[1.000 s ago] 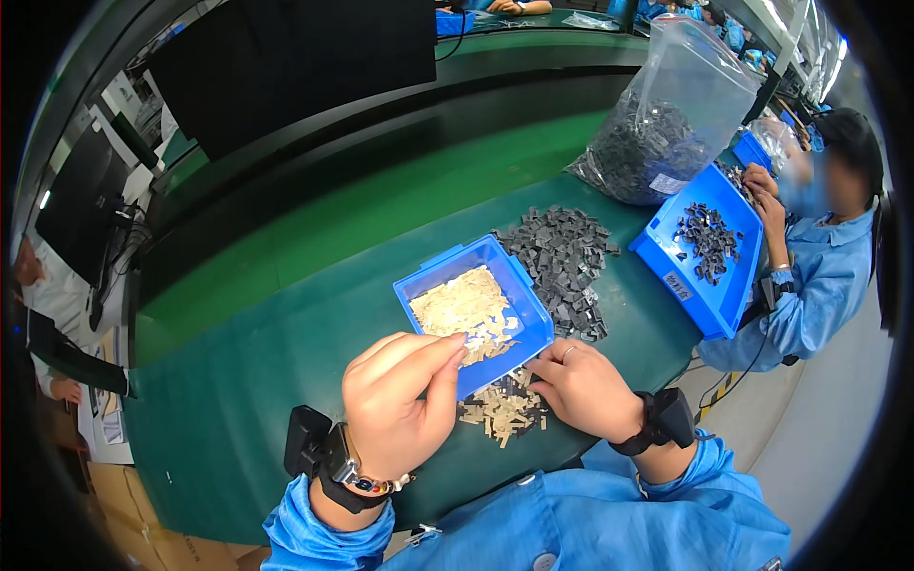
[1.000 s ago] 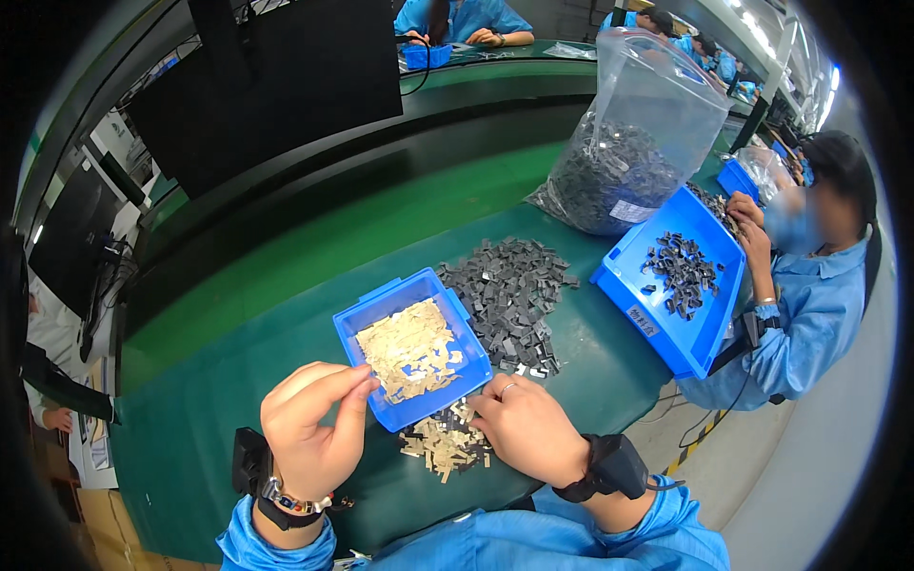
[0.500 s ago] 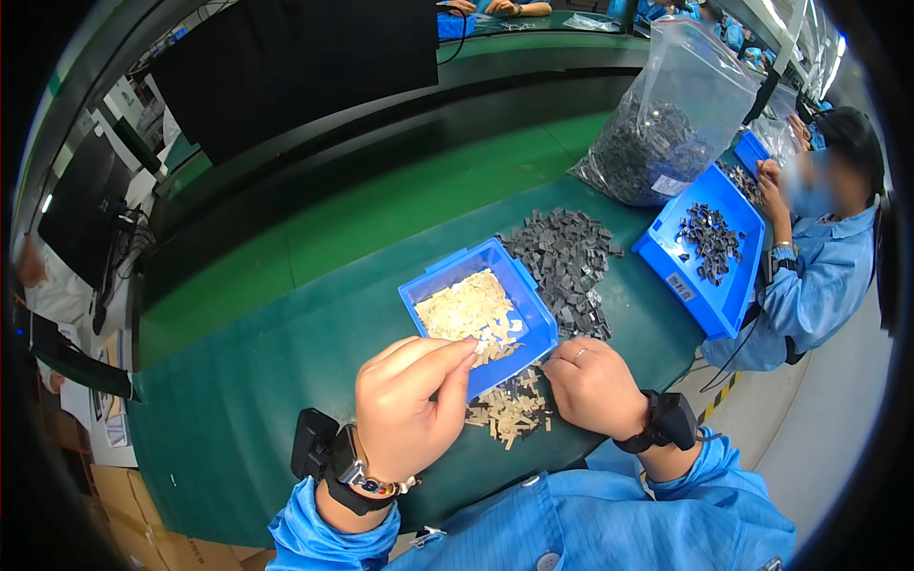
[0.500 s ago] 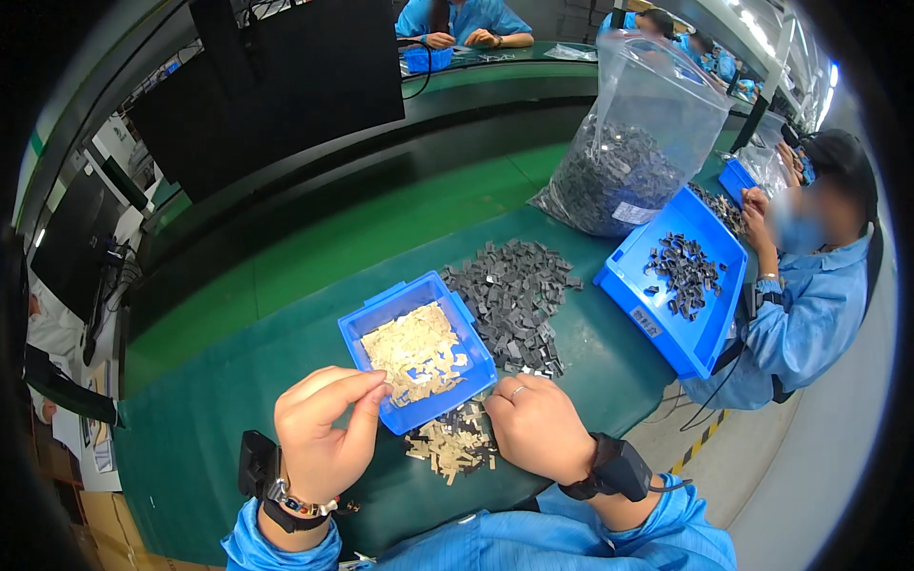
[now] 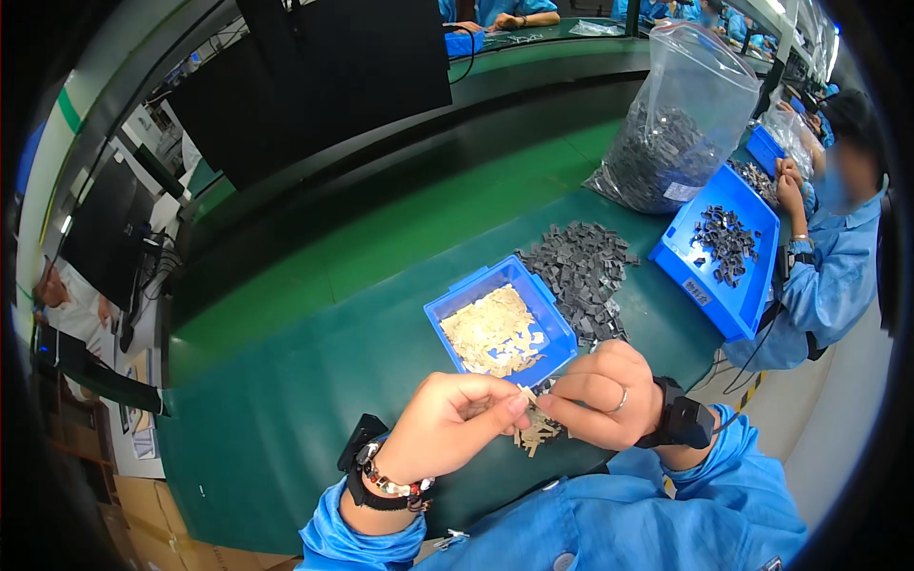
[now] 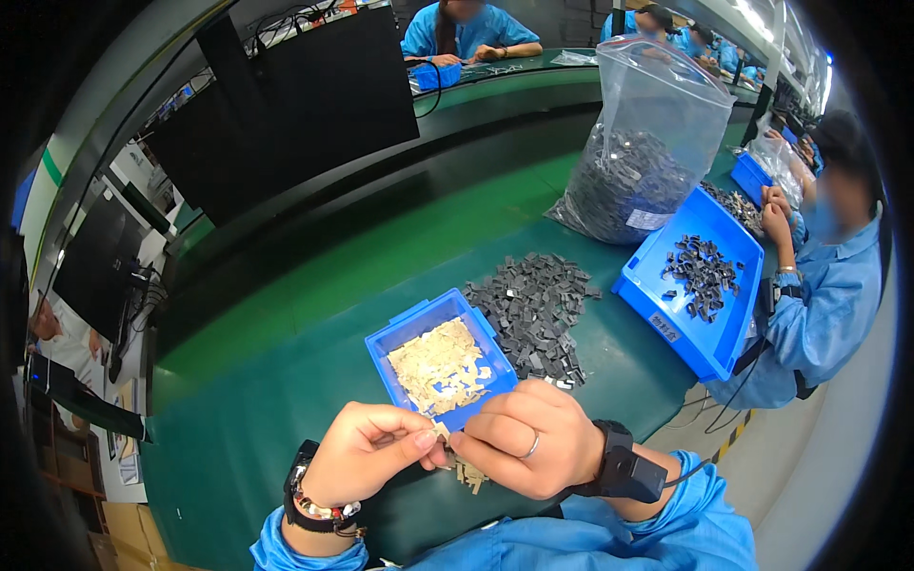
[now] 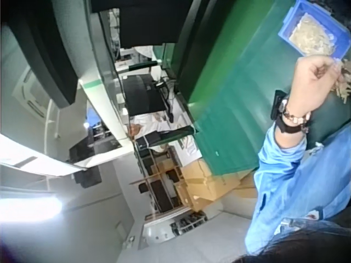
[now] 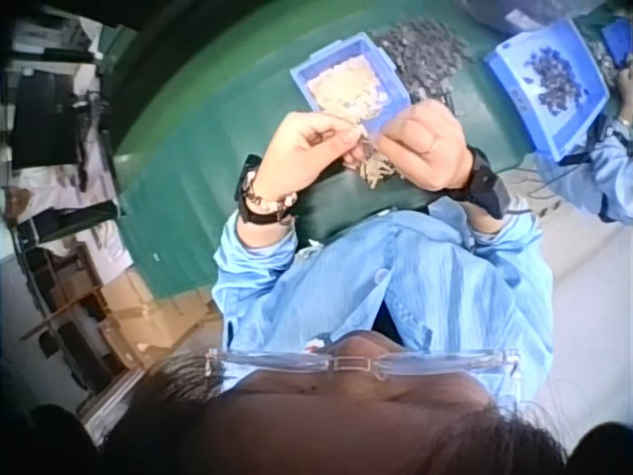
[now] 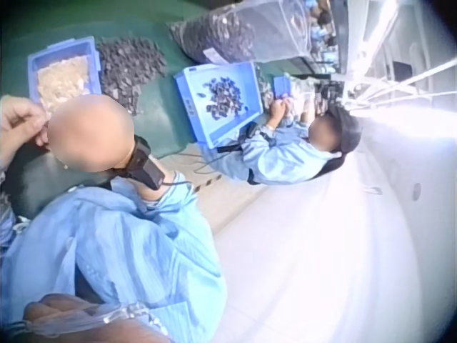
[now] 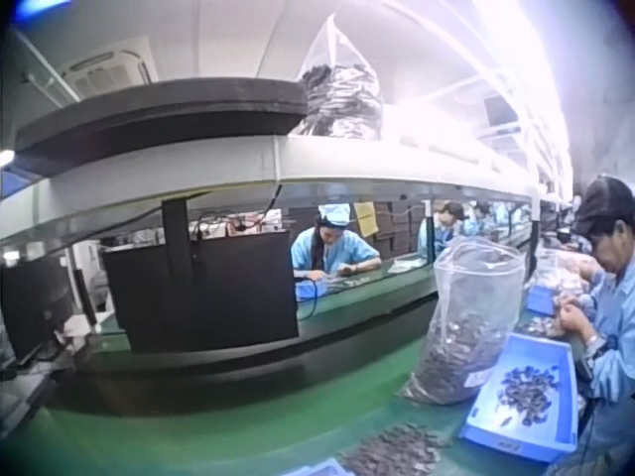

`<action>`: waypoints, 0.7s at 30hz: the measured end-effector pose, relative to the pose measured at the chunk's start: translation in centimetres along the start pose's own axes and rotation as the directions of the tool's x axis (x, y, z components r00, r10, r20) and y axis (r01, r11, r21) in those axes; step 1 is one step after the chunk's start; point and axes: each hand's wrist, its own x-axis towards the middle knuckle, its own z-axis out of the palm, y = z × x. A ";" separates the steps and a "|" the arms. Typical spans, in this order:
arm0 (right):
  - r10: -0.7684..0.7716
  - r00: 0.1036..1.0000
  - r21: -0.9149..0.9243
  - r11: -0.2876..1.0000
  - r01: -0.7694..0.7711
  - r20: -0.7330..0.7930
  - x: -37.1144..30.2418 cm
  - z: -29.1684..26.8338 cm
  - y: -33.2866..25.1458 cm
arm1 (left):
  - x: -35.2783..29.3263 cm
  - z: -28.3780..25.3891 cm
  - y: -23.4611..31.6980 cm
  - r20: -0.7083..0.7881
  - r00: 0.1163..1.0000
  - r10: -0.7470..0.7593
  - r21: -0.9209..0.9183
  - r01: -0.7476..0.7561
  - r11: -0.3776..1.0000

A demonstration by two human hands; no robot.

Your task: Sort and assemble small plastic and metal components at a manufacturing workbench.

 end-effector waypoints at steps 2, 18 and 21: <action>-0.006 1.000 0.037 0.999 0.006 0.009 0.1 0.4 0.1 | 0.0 -0.2 -0.1 -0.074 0.997 -0.007 -0.051 0.004 0.999; 0.560 0.817 0.420 0.714 -0.560 0.139 1.6 3.2 -0.9 | 1.1 0.5 -0.8 -0.236 0.826 0.511 0.645 -0.260 0.718; 0.565 0.803 0.462 0.672 -0.580 0.186 1.4 3.3 -0.6 | 1.5 0.3 -1.2 -0.138 0.754 0.642 0.746 -0.347 0.568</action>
